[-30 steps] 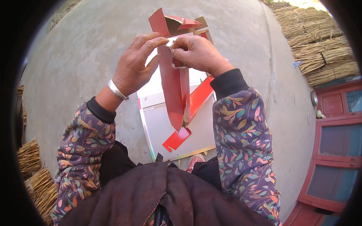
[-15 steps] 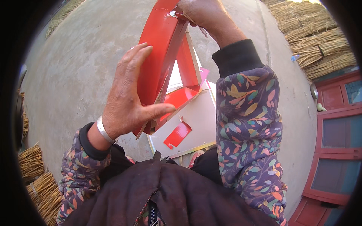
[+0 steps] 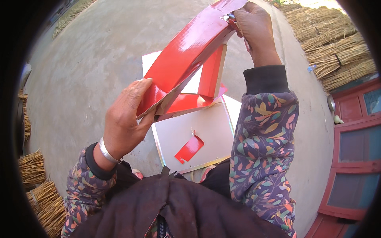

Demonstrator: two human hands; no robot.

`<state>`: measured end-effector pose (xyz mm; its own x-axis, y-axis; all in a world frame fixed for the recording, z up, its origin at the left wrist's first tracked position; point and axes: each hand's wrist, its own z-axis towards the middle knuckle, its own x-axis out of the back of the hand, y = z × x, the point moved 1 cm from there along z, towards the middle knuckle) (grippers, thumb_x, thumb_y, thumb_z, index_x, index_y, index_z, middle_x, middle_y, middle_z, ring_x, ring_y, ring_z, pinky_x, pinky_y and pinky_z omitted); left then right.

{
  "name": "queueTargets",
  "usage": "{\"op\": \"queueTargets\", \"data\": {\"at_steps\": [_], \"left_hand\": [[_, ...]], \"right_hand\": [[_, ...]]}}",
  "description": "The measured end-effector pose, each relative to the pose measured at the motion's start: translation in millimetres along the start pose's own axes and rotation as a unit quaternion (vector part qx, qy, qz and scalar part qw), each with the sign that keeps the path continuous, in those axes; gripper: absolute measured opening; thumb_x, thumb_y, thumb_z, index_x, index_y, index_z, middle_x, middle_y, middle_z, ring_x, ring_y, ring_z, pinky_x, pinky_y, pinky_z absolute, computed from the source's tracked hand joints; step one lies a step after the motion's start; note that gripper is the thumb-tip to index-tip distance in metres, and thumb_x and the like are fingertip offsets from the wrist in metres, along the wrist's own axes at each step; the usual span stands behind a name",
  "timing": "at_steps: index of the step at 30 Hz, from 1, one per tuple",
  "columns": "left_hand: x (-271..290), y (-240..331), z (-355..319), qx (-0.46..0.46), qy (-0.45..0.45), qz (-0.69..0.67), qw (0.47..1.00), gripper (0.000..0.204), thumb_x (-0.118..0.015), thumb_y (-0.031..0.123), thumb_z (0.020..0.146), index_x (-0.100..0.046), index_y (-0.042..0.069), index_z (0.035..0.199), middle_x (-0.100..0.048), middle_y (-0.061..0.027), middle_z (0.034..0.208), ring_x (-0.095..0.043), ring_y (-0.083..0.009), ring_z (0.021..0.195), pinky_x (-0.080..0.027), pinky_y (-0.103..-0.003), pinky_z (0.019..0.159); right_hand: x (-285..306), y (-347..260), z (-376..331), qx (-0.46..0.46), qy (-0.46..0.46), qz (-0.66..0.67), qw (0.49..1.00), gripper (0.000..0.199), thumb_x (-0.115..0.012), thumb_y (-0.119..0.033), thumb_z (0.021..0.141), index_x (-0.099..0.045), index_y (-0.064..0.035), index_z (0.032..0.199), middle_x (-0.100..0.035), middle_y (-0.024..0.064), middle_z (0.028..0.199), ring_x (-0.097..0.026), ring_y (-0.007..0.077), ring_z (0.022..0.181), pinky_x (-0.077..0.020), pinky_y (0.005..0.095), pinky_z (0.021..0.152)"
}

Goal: The person sits on the ground and disassembles a red cardboard box by hand. They peel off the lid, separate the frame, and tear away colored paper layers from the cardboard structure.

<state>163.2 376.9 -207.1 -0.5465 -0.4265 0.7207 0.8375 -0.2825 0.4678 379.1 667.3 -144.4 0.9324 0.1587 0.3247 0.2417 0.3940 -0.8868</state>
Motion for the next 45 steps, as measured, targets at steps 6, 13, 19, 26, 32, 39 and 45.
{"op": "queueTargets", "data": {"at_steps": [6, 13, 19, 26, 32, 39, 45], "left_hand": [[6, -23, 13, -0.092, 0.074, 0.051, 0.992, 0.051, -0.083, 0.007, 0.074, -0.068, 0.003, 0.122, -0.072, -0.0155, 0.119, -0.07, -0.0366, 0.111, -0.058, -0.042, 0.092], [20, -17, 34, -0.1, 0.138, -0.023, 0.985, 0.037, -0.081, 0.005, 0.075, -0.073, 0.003, 0.111, -0.074, -0.0157, 0.114, -0.072, -0.0365, 0.106, -0.059, -0.042, 0.091], [34, -12, 48, -0.116, 0.137, -0.049, 0.983, 0.028, -0.079, -0.001, 0.078, -0.074, 0.0, 0.105, -0.076, -0.0154, 0.103, -0.074, -0.0344, 0.1, -0.059, -0.041, 0.09], [36, 11, 70, -0.01, 0.106, -0.115, 0.988, 0.014, -0.078, 0.0, 0.086, -0.074, -0.001, 0.1, -0.075, -0.0125, 0.095, -0.074, -0.0307, 0.086, -0.059, -0.036, 0.076], [48, 3, 48, 0.072, 0.108, -0.094, 0.987, 0.01, -0.073, 0.006, 0.093, -0.073, 0.0, 0.101, -0.071, -0.0131, 0.085, -0.068, -0.0291, 0.07, -0.052, -0.035, 0.061], [34, -12, 40, 0.108, 0.107, -0.032, 0.988, 0.008, -0.073, 0.009, 0.092, -0.073, 0.001, 0.097, -0.067, -0.012, 0.083, -0.065, -0.0303, 0.069, -0.051, -0.039, 0.061], [38, -11, 37, 0.083, 0.1, -0.037, 0.991, 0.008, -0.073, 0.008, 0.09, -0.072, 0.003, 0.096, -0.068, -0.0107, 0.084, -0.066, -0.0314, 0.074, -0.052, -0.041, 0.064]], "right_hand": [[2, -28, 11, -0.03, -0.025, -0.031, 0.999, 0.02, -0.065, -0.019, 0.1, -0.07, -0.006, 0.113, -0.069, 0.0013, 0.083, -0.06, 0.0043, 0.06, -0.0432, 0.0183, 0.046], [-4, -40, 37, -0.063, -0.063, -0.027, 0.996, 0.019, -0.063, -0.018, 0.099, -0.068, -0.0066, 0.113, -0.068, 0.0021, 0.084, -0.062, 0.0059, 0.063, -0.0434, 0.0204, 0.047], [-15, -56, 37, -0.078, -0.112, -0.072, 0.988, 0.016, -0.06, -0.019, 0.1, -0.062, -0.005, 0.107, -0.06, 0.0032, 0.079, -0.051, 0.0082, 0.057, -0.0384, 0.021, 0.045], [-31, -24, 49, -0.107, -0.151, -0.086, 0.979, 0.022, -0.054, -0.02, 0.101, -0.063, -0.0012, 0.106, -0.061, 0.0053, 0.076, -0.053, 0.0081, 0.056, -0.0418, 0.0236, 0.046], [-85, -28, -30, -0.045, -0.092, -0.083, 0.991, 0.07, -0.054, -0.048, 0.104, -0.04, 0.0028, 0.15, -0.06, 0.0193, 0.133, -0.063, 0.0245, 0.117, -0.054, 0.0365, 0.097], [-109, -80, -146, -0.265, -0.309, 0.303, 0.862, 0.085, -0.078, -0.046, 0.092, -0.038, 0.0092, 0.143, -0.06, 0.0224, 0.13, -0.062, 0.0243, 0.12, -0.052, 0.0357, 0.102], [-124, -93, -154, -0.275, -0.31, 0.371, 0.831, 0.073, -0.081, -0.037, 0.091, -0.042, 0.0022, 0.138, -0.059, 0.0147, 0.128, -0.061, 0.0189, 0.115, -0.0549, 0.0328, 0.097]]}}
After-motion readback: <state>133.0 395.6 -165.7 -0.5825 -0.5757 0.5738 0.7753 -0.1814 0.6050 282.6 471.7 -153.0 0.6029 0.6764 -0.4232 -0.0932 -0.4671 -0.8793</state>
